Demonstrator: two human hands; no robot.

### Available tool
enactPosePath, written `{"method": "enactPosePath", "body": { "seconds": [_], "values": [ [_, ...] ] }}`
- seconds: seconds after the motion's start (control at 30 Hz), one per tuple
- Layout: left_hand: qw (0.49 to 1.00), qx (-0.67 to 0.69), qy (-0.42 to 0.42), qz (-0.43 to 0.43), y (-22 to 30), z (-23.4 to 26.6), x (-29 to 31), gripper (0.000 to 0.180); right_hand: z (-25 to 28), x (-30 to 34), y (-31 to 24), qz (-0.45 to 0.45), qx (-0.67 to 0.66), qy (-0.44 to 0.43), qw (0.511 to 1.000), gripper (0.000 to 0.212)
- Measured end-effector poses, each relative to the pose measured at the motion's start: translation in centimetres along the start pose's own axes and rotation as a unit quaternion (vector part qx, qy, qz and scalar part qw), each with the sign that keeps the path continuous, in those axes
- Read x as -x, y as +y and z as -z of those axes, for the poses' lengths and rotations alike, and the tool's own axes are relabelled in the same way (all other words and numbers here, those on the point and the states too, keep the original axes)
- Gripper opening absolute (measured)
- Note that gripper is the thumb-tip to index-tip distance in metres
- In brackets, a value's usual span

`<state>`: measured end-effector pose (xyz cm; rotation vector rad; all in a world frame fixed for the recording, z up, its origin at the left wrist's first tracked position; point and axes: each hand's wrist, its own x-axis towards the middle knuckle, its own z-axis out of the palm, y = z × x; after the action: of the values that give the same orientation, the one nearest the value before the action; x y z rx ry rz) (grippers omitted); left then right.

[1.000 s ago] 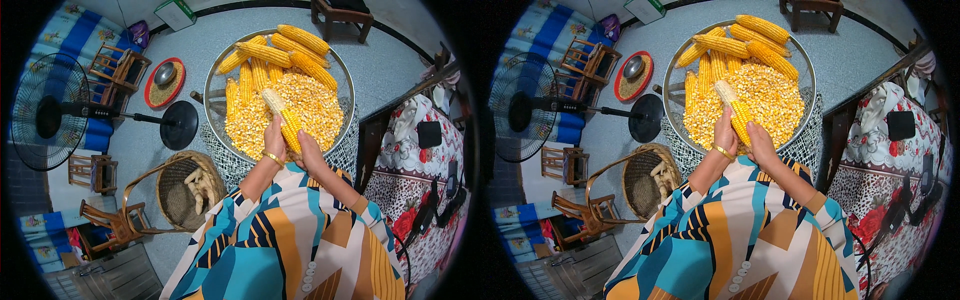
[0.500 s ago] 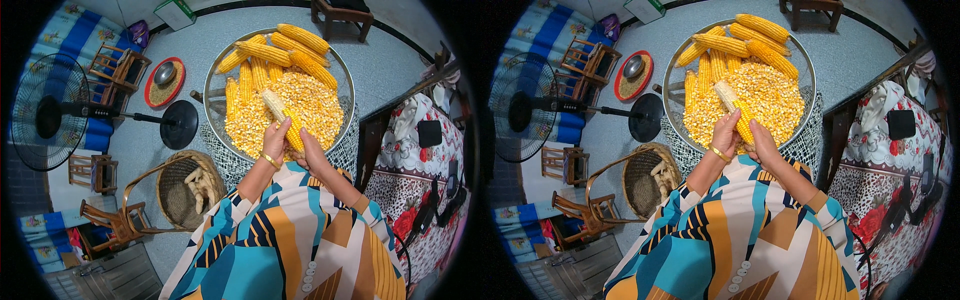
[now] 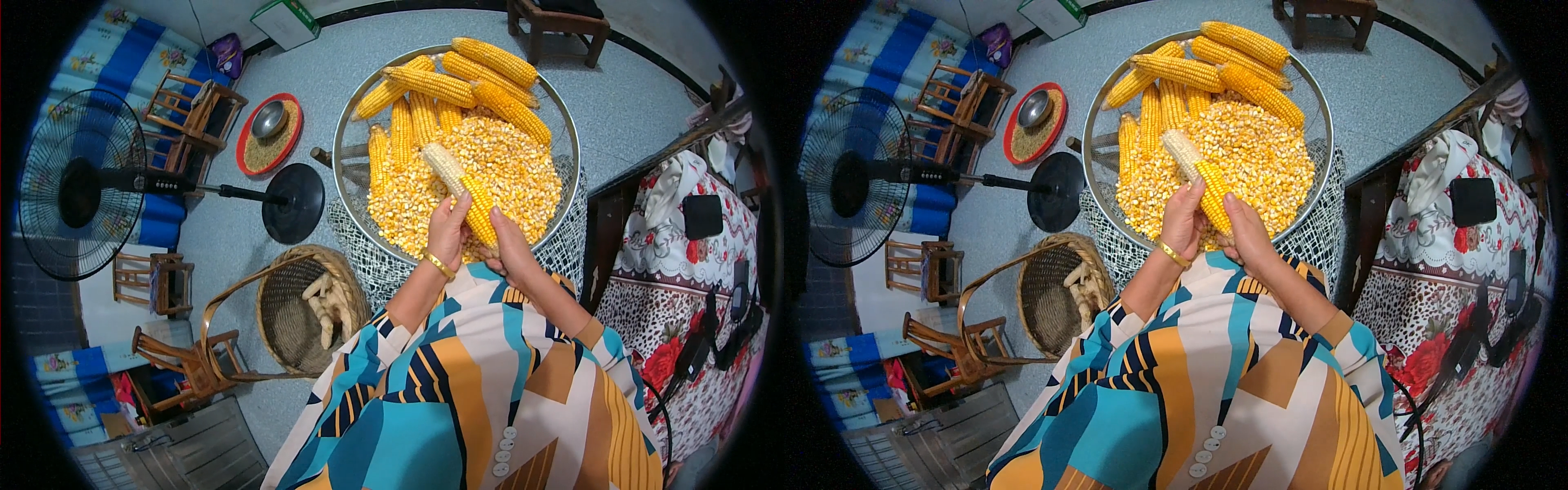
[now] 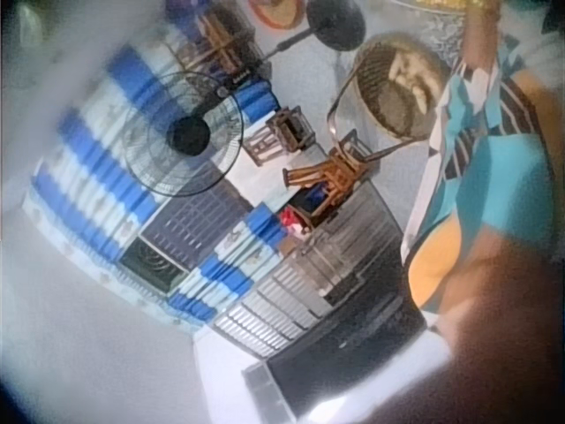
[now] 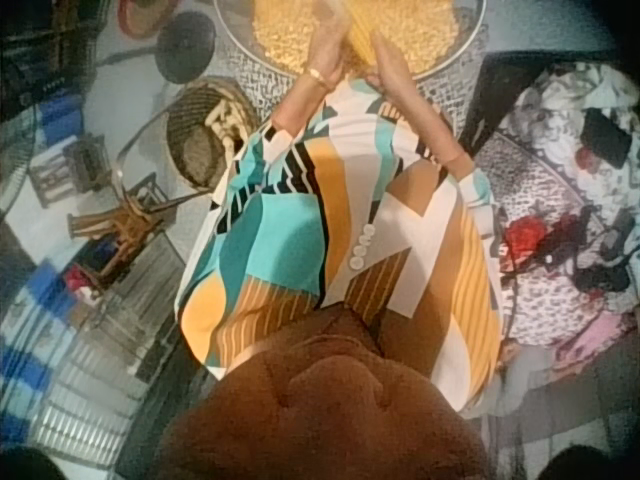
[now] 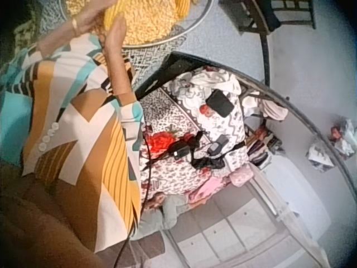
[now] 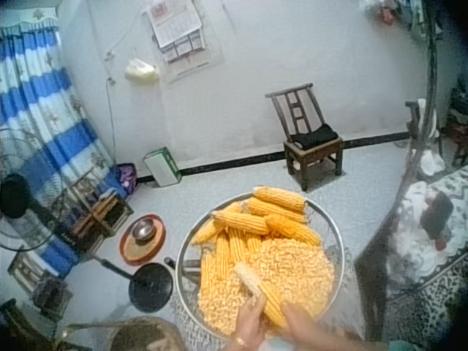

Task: The person shells corn by hand, removing kernels from a corn cob over a tray filled with corn.

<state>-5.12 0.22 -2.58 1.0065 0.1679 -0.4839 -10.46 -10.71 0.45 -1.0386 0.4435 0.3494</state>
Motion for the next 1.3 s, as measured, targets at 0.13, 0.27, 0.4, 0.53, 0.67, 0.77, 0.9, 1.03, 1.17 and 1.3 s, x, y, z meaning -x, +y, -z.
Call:
{"method": "enactPosePath", "body": {
  "seconds": [0.13,0.27,0.4,0.53,0.67,0.77,0.9,1.03,1.17,1.3],
  "values": [
    [0.999,-0.04,-0.003,-0.01,-0.8,-0.1,-0.8,0.03,0.8,-0.7,0.5,-0.016,-0.007,0.01,1.0,0.038],
    [0.999,-0.033,0.003,-0.043,-1.2,0.0,-0.9,0.031,0.7,-0.6,0.4,-0.009,-0.015,0.0,1.0,0.038],
    [0.997,0.016,0.049,-0.049,-0.6,-0.7,-0.5,0.032,0.4,-0.1,-0.1,-0.014,-0.005,-0.003,1.0,0.037],
    [0.997,0.047,0.061,-0.013,0.5,-1.5,0.2,0.031,0.5,-0.2,0.0,-0.012,-0.009,-0.005,1.0,0.037],
    [0.999,-0.046,0.012,-0.015,-0.2,-0.2,-0.1,0.029,0.4,0.0,-0.2,-0.021,-0.036,-0.024,0.999,0.037],
    [1.0,-0.021,-0.001,-0.021,-0.6,0.4,-0.1,0.029,0.5,-0.3,0.1,-0.018,-0.027,-0.022,0.999,0.038],
    [0.998,0.053,0.017,-0.012,0.1,-1.3,0.0,0.03,1.1,-0.6,0.3,-0.006,-0.013,-0.009,1.0,0.037],
    [0.999,0.006,0.042,0.009,0.1,-1.2,0.3,0.029,0.5,-0.7,1.0,0.039,0.019,0.023,0.999,0.036],
    [0.992,-0.123,0.027,-0.022,-1.0,0.3,-0.3,0.028,0.5,-0.8,1.1,0.045,0.034,0.042,0.997,0.036],
    [0.997,-0.069,0.01,-0.027,-1.3,-0.2,-0.6,0.025,1.1,-1.4,1.8,0.047,0.078,0.065,0.994,0.033]
  ]
}}
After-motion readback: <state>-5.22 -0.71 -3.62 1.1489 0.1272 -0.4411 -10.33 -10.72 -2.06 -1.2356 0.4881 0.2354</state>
